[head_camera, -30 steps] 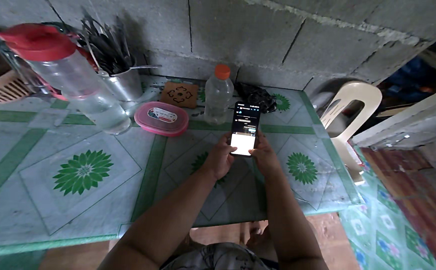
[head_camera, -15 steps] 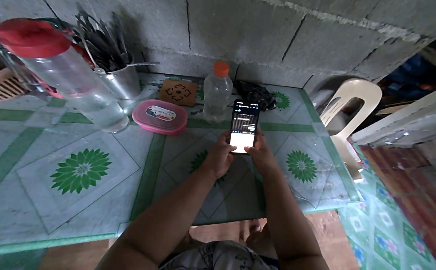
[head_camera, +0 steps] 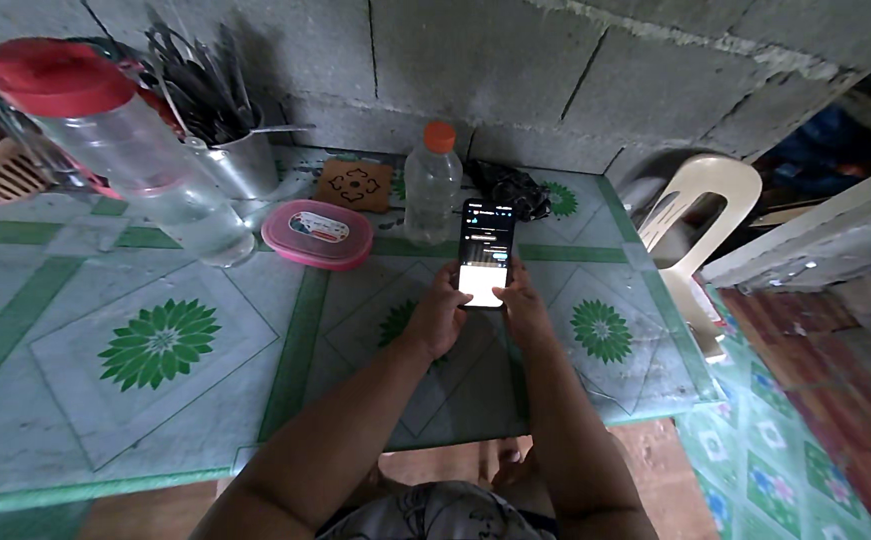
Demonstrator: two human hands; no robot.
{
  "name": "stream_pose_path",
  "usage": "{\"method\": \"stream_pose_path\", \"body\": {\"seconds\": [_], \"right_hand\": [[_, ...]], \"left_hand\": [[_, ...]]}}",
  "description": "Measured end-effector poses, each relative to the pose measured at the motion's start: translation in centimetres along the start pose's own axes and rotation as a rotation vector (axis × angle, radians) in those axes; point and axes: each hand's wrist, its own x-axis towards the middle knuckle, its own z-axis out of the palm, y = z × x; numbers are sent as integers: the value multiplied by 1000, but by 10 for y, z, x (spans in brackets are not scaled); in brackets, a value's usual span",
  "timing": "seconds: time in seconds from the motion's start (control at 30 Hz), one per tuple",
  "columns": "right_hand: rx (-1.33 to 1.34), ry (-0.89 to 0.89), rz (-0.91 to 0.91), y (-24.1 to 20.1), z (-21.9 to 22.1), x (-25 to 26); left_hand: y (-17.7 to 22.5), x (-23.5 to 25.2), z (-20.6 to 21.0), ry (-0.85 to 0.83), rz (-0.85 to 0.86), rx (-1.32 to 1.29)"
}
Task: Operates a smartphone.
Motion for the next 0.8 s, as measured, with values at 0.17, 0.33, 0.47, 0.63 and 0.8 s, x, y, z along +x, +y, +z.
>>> {"method": "stream_pose_path", "body": {"seconds": [0.17,0.33,0.47,0.63,0.8], "right_hand": [[-159,84,3,-3,9,0],[-145,91,41,-1,10,1],[-133,73,50,-4,11,0],[-111,20,68,-3,7,-1],[-152,18,94,-5,5,1]], "left_hand": [[-1,-1,2,2,7,38],[-3,-1,0,-28,27,27],[-1,-1,1,-11,23,11],[0,1,1,13,19,-16],[1,1,-1,-24,24,-17]]}}
